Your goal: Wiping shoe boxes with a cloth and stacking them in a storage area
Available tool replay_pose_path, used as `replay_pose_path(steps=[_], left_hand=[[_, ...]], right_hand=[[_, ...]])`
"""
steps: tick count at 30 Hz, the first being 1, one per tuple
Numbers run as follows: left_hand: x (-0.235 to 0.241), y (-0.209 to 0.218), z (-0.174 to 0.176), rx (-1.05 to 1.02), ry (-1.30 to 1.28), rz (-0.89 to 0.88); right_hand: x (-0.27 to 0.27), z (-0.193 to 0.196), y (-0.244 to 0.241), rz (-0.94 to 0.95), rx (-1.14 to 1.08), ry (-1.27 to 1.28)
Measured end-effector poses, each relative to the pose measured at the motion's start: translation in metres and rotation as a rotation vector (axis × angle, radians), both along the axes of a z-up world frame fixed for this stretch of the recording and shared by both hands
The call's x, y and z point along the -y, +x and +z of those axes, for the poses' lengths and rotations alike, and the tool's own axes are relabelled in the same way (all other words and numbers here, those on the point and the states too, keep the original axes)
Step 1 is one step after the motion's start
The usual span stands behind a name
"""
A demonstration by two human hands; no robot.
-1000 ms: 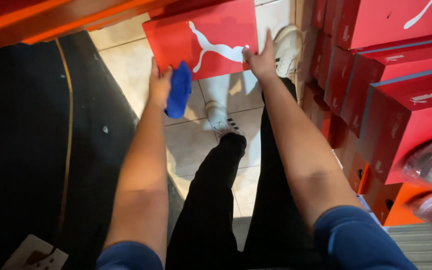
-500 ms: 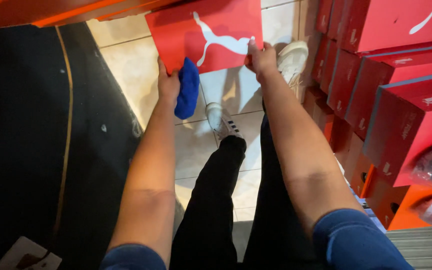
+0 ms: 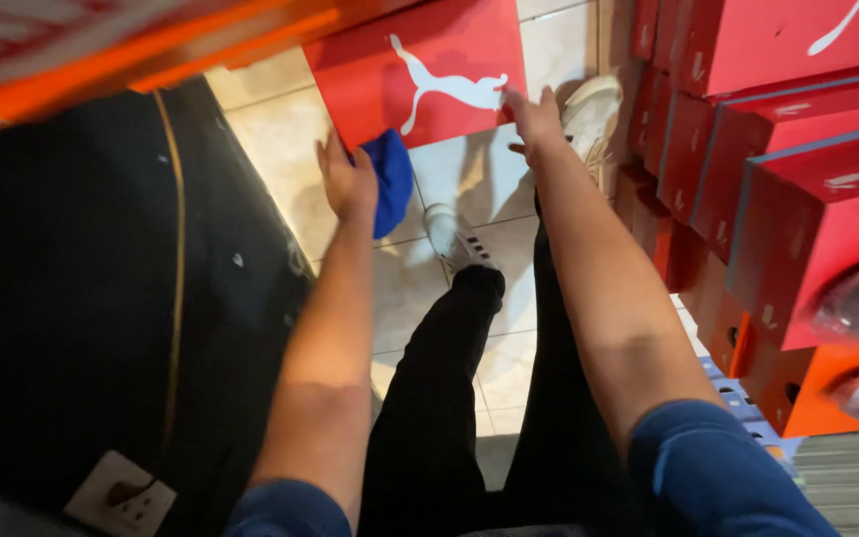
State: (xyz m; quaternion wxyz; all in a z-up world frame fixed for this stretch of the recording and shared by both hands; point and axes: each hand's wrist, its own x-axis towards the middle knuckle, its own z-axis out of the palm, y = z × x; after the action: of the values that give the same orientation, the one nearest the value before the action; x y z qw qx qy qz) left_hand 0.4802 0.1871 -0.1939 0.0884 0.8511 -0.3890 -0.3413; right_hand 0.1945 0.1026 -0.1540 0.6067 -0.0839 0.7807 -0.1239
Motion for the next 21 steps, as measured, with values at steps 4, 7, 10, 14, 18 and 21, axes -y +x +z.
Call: replay_pose_path(steps=[4, 7, 10, 14, 18, 21], left_hand=[[-0.022, -0.051, 0.047, 0.018, -0.645, 0.076], [-0.018, -0.11, 0.11, -0.242, -0.417, 0.234], [-0.016, -0.179, 0.155, -0.472, -0.315, 0.375], [0.039, -0.268, 0.245, -1.061, -0.136, 0.394], [0.099, -0.312, 0.202, -1.091, -0.297, 0.005], [0.147, -0.332, 0.127, -0.783, -0.131, -0.101]], right_hand=[[-0.063, 0.008, -0.03, 0.248, -0.257, -0.373], [-0.091, 0.096, -0.031, 0.248, -0.154, -0.467], [-0.116, 0.174, -0.037, 0.319, 0.118, -0.948], [-0.09, 0.257, -0.079, 0.171, -0.191, -0.981], [-0.036, 0.319, -0.141, -0.041, -0.531, -0.98], [0.022, 0.338, -0.188, 0.011, -0.632, -0.908]])
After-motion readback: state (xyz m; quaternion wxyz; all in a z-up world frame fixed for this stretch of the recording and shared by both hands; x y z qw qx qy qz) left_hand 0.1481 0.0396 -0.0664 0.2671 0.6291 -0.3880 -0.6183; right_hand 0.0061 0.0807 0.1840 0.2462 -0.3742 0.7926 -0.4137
